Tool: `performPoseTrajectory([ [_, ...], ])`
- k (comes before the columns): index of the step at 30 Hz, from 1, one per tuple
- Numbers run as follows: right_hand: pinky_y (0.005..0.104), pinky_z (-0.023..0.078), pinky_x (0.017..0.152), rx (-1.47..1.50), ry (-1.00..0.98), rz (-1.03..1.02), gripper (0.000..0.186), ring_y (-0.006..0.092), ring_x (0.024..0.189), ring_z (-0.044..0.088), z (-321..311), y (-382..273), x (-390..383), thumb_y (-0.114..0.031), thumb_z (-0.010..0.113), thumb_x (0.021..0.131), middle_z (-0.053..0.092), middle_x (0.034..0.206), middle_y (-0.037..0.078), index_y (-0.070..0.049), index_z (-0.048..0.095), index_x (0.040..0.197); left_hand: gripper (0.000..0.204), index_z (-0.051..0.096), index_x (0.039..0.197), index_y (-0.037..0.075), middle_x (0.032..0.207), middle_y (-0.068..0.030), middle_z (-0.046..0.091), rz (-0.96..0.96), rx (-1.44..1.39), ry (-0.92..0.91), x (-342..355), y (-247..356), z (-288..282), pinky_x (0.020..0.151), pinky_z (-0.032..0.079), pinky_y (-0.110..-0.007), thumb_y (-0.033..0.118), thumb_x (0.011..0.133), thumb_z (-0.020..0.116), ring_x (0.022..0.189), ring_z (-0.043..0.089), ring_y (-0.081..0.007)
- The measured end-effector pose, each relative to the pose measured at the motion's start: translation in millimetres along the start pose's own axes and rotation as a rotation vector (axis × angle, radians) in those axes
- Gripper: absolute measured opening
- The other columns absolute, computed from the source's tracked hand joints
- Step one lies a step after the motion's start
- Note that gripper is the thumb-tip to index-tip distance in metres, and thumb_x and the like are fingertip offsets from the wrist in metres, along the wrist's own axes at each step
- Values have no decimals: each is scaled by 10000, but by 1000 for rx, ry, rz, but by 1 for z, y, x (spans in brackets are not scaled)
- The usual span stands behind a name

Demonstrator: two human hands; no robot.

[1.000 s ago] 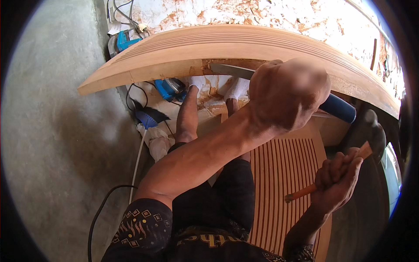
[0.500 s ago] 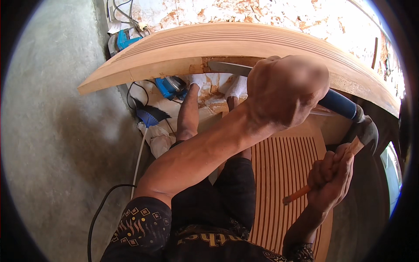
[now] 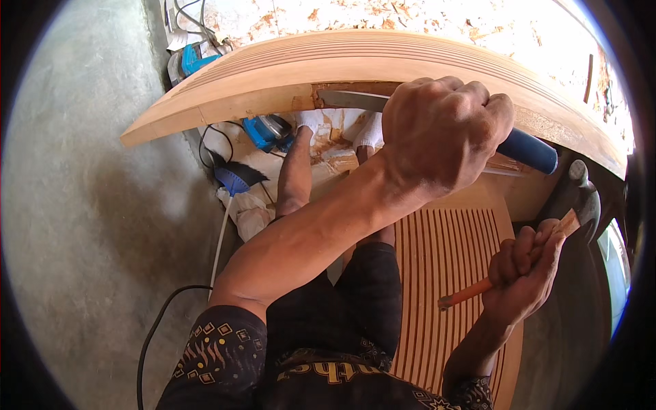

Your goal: The person uses a chisel and a hammer to carve a rectangular recess into the edge of a wooden door frame, then checks the fit by placing a metal hinge into the slot.

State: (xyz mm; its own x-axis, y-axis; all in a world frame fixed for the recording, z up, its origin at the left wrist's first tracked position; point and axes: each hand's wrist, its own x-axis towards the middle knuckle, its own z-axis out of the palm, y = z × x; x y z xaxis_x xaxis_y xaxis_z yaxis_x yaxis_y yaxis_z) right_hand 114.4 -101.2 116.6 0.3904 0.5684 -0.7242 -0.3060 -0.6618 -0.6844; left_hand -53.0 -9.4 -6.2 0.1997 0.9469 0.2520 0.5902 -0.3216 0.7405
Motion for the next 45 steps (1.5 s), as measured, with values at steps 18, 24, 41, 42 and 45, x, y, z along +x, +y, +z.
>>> performPoseTrajectory([
  [18, 211, 174, 351, 68, 72, -44, 323, 24, 426, 213, -8, 2, 3, -405, 413, 1126, 318, 595, -46, -119, 458, 982, 270, 520, 678, 110, 497, -7, 456, 6, 27, -173, -4, 19, -3, 355, 397, -326, 171, 901, 659, 417, 521, -139],
  [24, 210, 182, 348, 75, 82, -53, 335, 25, 422, 206, -9, -2, 1, -422, 410, 1126, 314, 593, -46, -126, 455, 974, 256, 598, 699, 72, 498, -7, 467, 122, -23, 7, -20, 15, 16, 366, 422, -289, 172, 931, 641, 430, 546, -128],
  [41, 210, 169, 335, 89, -37, -97, 310, 22, 415, 195, -24, -2, -14, -401, 421, 1128, 292, 595, -48, -123, 442, 993, 223, 545, 675, 109, 485, 0, 400, 117, -56, 11, -11, 15, 9, 335, 364, -294, 156, 879, 621, 413, 509, -113],
  [42, 210, 165, 331, 44, -103, -62, 301, 21, 418, 187, -30, -1, -14, -393, 426, 1128, 287, 605, -47, -128, 438, 984, 219, 545, 677, 110, 487, -3, 407, 112, -58, 6, -10, 15, 8, 336, 364, -296, 157, 880, 611, 412, 511, -116],
  [45, 212, 167, 337, 88, -63, -36, 311, 19, 414, 194, -27, -1, -13, -404, 432, 1123, 291, 588, -51, -122, 437, 991, 212, 539, 679, 114, 488, -11, 424, 105, -51, -5, -9, 15, 8, 336, 367, -305, 156, 880, 594, 410, 518, -129],
])
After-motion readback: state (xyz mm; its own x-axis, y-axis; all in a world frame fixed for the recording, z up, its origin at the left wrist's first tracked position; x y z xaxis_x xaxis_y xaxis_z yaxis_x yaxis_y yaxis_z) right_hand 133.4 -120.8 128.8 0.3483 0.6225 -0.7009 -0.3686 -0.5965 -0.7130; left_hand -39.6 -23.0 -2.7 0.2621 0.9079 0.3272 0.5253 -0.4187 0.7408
